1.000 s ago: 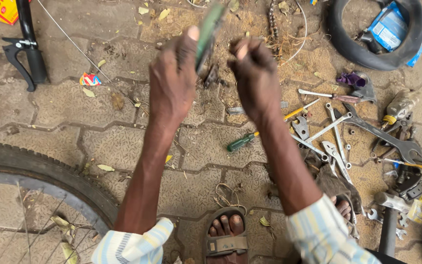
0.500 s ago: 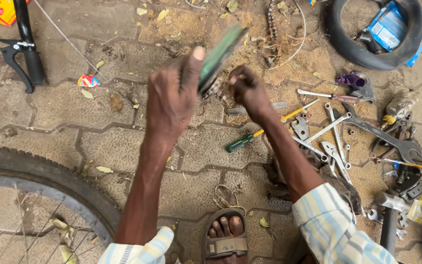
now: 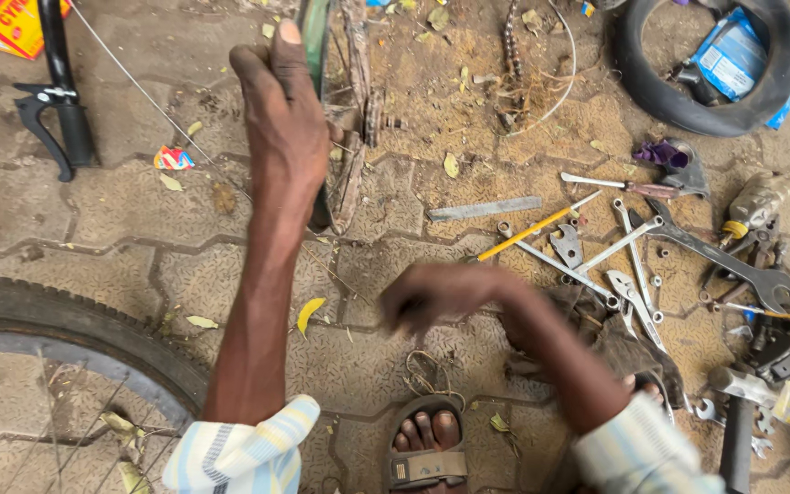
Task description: The person scrapes a bicycle hub with a metal file, wipes it with a cloth, and applies oil from a bottle to the hub and wheel spokes.
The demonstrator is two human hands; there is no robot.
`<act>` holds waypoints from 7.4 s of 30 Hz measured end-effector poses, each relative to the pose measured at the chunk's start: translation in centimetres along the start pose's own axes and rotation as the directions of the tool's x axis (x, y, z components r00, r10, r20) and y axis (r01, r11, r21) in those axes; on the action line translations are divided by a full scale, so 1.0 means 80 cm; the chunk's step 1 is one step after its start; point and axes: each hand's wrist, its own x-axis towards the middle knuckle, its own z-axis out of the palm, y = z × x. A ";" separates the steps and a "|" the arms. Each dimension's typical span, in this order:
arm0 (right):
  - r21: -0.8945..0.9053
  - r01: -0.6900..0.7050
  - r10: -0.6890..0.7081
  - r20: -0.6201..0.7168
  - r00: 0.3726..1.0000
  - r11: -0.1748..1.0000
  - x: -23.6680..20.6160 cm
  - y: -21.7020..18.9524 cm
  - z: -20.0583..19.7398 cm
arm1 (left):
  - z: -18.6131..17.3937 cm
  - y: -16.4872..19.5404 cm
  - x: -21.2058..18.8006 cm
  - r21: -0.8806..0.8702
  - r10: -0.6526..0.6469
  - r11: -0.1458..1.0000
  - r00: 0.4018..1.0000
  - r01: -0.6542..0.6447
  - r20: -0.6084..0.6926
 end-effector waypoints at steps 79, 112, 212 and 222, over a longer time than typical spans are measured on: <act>0.724 0.452 0.608 -0.686 0.399 0.521 0.074 -0.018 -0.065 | 0.013 0.004 0.080 0.066 -0.138 0.988 0.990 0.138 0.004; -0.816 -0.443 -0.130 -0.518 0.846 0.372 0.060 -0.071 -0.159 | 0.019 0.011 0.090 0.190 -0.129 0.976 0.985 0.106 0.113; -0.368 -0.411 0.175 -0.530 0.830 0.834 0.065 -0.100 -0.163 | -0.041 0.046 -0.038 0.084 0.255 0.953 0.923 -0.290 0.290; -0.575 -0.058 -0.409 -0.644 0.646 0.816 0.035 -0.104 -0.124 | -0.056 0.070 -0.037 0.086 0.229 0.961 0.930 -0.263 0.289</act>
